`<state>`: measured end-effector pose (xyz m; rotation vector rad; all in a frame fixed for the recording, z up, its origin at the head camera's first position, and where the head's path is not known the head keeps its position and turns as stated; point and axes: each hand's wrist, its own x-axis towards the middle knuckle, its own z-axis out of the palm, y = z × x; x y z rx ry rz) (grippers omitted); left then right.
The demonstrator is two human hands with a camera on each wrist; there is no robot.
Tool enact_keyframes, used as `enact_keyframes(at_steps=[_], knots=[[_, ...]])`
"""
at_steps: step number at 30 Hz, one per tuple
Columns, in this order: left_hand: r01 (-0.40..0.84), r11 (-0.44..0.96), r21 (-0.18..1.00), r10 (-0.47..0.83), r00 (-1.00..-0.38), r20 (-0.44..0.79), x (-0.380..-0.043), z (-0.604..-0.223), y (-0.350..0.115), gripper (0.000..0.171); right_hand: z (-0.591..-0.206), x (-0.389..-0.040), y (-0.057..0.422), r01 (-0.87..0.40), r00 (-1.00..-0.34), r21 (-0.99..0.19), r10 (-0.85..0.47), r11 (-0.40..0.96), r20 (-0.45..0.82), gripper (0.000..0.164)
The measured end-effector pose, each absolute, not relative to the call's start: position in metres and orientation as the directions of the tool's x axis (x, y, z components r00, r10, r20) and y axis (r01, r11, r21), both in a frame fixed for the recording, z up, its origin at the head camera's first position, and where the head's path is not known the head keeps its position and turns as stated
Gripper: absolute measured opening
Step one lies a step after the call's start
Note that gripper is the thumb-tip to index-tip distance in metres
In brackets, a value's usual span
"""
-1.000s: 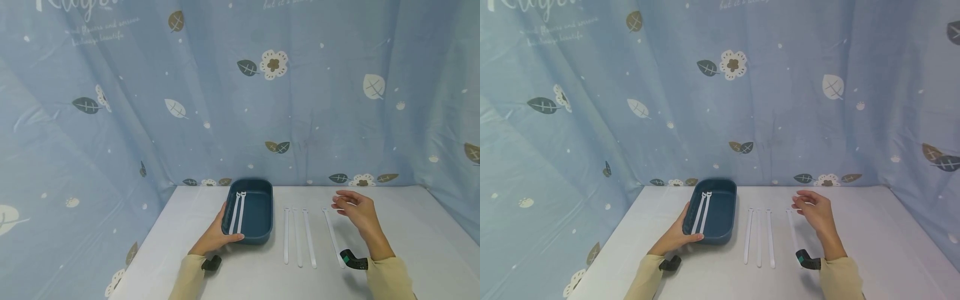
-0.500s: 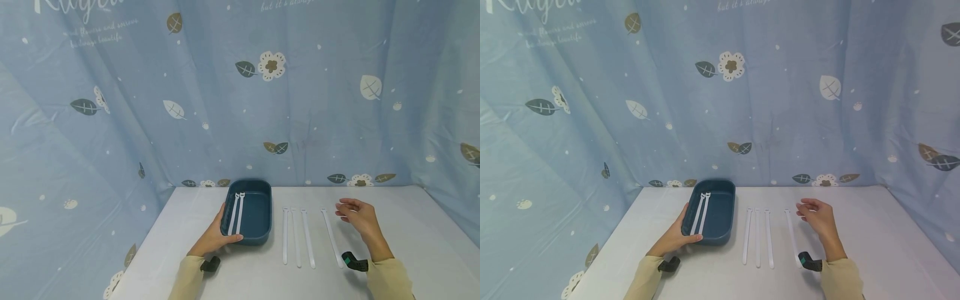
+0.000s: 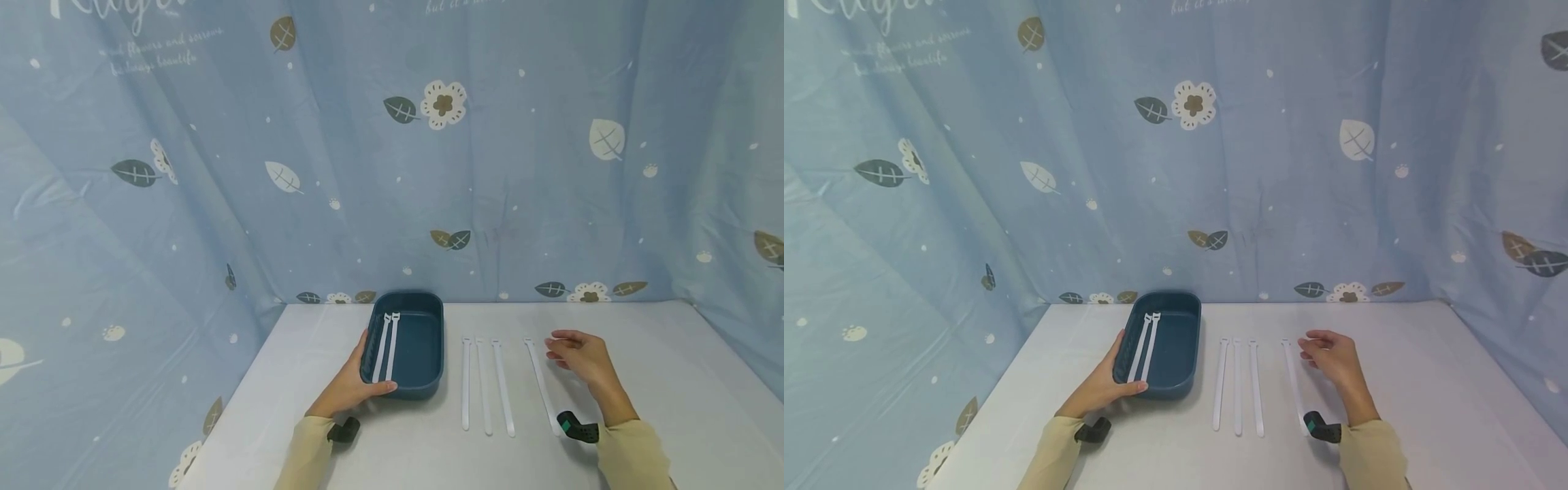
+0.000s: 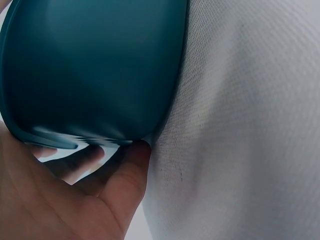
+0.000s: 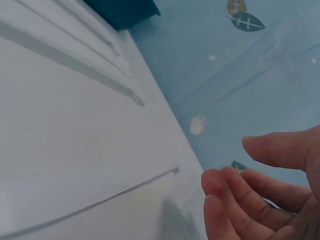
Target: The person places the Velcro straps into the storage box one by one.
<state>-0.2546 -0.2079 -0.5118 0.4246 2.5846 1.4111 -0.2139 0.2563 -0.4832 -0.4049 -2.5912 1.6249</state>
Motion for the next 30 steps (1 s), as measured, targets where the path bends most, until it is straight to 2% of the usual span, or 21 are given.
enact_keyframes(at_steps=[16,30], knots=[[0.166,0.512,0.843,0.33,-0.944,-0.015,-0.25,-0.505,-0.207,0.128,-0.491,-0.218,0.254,0.235,-0.963,-0.871,0.225,0.431,-0.148,0.053],[0.162,0.504,0.848,0.333,-0.943,-0.017,-0.251,-0.506,-0.206,0.127,-0.496,-0.221,0.25,0.217,-0.971,-0.855,0.192,0.472,-0.14,0.051]])
